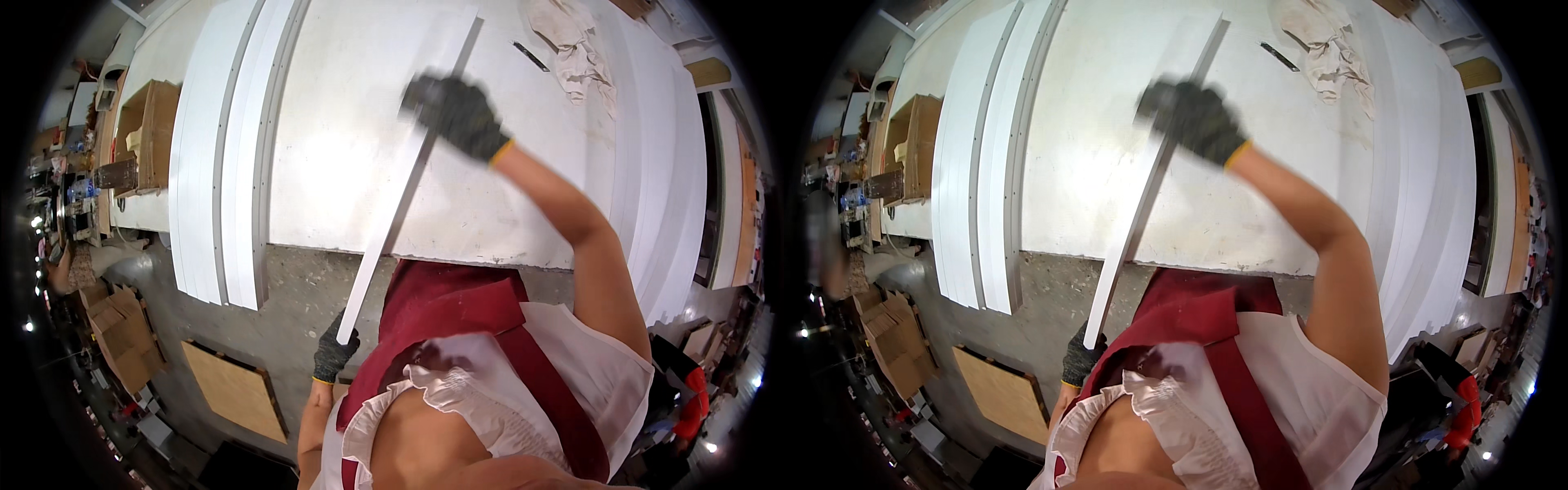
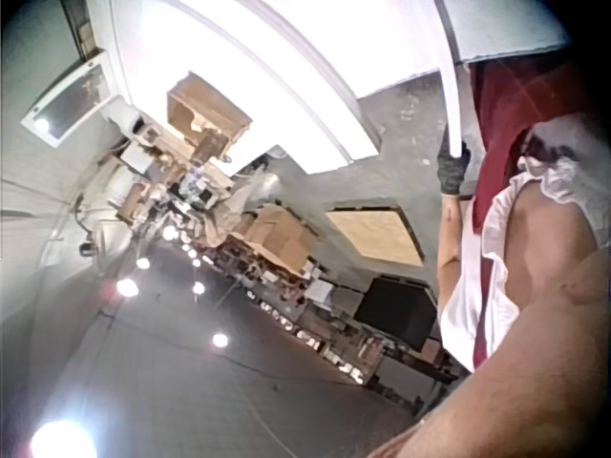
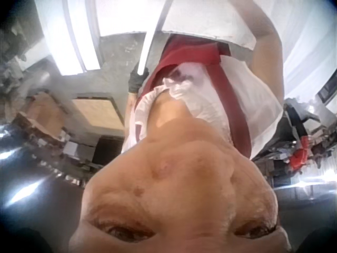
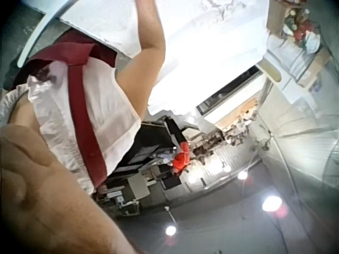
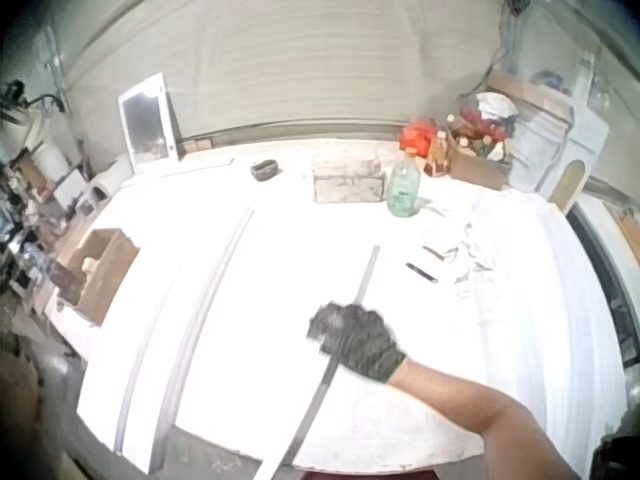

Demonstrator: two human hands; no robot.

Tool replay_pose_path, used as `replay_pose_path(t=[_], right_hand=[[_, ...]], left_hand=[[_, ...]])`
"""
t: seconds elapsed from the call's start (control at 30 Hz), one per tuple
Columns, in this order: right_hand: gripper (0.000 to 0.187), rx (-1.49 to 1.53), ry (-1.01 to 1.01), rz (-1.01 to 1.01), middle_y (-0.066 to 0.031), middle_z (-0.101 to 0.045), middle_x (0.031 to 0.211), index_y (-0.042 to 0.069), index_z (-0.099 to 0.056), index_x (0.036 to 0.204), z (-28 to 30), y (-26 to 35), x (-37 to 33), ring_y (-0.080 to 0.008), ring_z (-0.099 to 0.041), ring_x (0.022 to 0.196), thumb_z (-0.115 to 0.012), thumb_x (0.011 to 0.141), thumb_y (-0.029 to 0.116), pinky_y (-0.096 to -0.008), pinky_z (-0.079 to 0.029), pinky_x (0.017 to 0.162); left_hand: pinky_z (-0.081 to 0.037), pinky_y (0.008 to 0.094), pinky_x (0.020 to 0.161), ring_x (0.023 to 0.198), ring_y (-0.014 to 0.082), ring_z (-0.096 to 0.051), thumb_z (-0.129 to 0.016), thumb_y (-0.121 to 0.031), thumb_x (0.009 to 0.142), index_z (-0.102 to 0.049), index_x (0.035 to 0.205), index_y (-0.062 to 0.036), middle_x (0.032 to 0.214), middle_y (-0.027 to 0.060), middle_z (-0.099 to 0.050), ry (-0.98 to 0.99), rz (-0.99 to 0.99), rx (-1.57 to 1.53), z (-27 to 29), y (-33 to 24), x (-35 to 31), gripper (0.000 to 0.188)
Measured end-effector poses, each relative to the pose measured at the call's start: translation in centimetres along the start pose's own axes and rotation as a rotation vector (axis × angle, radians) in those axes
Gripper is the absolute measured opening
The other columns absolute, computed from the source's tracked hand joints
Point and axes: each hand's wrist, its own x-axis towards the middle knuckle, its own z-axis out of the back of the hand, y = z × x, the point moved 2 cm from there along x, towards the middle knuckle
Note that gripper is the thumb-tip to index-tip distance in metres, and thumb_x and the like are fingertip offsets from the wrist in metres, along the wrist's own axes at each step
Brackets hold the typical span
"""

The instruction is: The person sands the edge of a long white wooden plank using a sanding block, then wipes the surface with a gloved hand.

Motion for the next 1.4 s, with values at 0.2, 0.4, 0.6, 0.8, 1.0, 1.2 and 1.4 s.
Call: replay_pose_path(t=[0.2, 0.4, 0.6, 0.8, 1.0, 1.2, 1.4], right_hand=[[0.034, -0.126, 0.022, -0.687, -0.0037, -0.064, 0.121, 0.029, -0.061, 0.12, -1.9, -23.2, 7.6, -0.0323, -0.058, 0.114, -0.054, 0.091, 0.043, -0.0528, -0.048, 0.089], [0.039, 0.09, -0.065, -0.277, -0.0018, -0.055, 0.141, 0.03, -0.06, 0.132, -4.0, -13.1, 4.9, -0.0268, -0.053, 0.127, -0.057, 0.095, 0.04, -0.0407, -0.047, 0.1], [0.036, -0.282, -0.245, 0.051, 0.0038, -0.06, 0.134, 0.033, -0.063, 0.127, -5.4, -17.0, 6.3, -0.0221, -0.056, 0.122, -0.061, 0.092, 0.043, -0.0425, -0.048, 0.095], [0.034, -0.382, -0.179, -0.497, 0.0055, -0.059, 0.135, 0.034, -0.061, 0.127, -4.2, -18.5, 9.5, -0.0245, -0.058, 0.117, -0.057, 0.093, 0.038, -0.0427, -0.052, 0.086], [0.038, 0.347, 0.088, 0.095, -0.0037, -0.065, 0.125, 0.018, -0.068, 0.118, -1.2, 8.4, 0.9, -0.0253, -0.062, 0.114, -0.07, 0.081, 0.028, -0.0396, -0.053, 0.092], [0.032, 0.229, -0.077, 0.185, -0.0045, -0.065, 0.126, 0.016, -0.069, 0.117, -1.8, 7.3, 0.8, -0.0251, -0.062, 0.113, -0.064, 0.085, 0.02, -0.0395, -0.052, 0.092], [0.042, -0.176, 0.041, -0.349, -0.0152, -0.049, 0.146, 0.009, -0.053, 0.138, -0.9, -0.8, 4.5, -0.0357, -0.05, 0.13, -0.046, 0.101, 0.026, -0.043, -0.043, 0.108]], left_hand=[[-0.055, 0.0335, 0.078, 0.083, 0.0186, -0.069, -0.072, -0.005, 0.074, -0.049, 0.142, -0.0071, 0.092, 0.0082, -0.071, 0.065, 0.059, -0.089, 0.7, -1.5, 0.6, 0.072], [-0.055, 0.031, 0.078, 0.084, 0.0151, -0.068, -0.068, 0.002, 0.074, -0.048, 0.144, -0.0061, 0.094, 0.0072, -0.071, 0.075, 0.157, -0.192, 0.5, -2.0, 0.0, 0.073], [-0.055, 0.0317, 0.079, 0.086, 0.0152, -0.068, -0.066, 0.004, 0.074, -0.047, 0.145, -0.0066, 0.099, 0.0084, -0.071, 0.106, 0.111, -0.166, 0.1, -1.6, -0.3, 0.074], [-0.055, 0.0321, 0.083, 0.092, 0.0154, -0.069, -0.066, 0.004, 0.075, -0.047, 0.145, -0.0069, 0.108, 0.0089, -0.071, 0.055, 0.076, -0.147, 0.7, -3.1, -0.2, 0.073], [-0.055, 0.0321, 0.086, 0.096, 0.0165, -0.07, -0.063, 0.006, 0.074, -0.049, 0.144, -0.0058, 0.123, 0.0124, -0.067, 0.03, 0.054, -0.277, 0.0, -2.5, -0.7, 0.072], [-0.055, 0.0384, 0.092, 0.109, 0.0308, -0.067, -0.072, -0.01, 0.07, -0.056, 0.139, -0.018, 0.127, 0.0158, -0.065, -0.097, 0.011, -0.17, -0.7, -3.8, 1.7, 0.071], [-0.054, 0.0389, 0.087, 0.102, 0.0293, -0.069, -0.076, -0.019, 0.073, -0.063, 0.128, -0.0138, 0.114, 0.0149, -0.07, -0.271, -0.201, -0.15, -0.5, -10.4, 6.7, 0.058]])
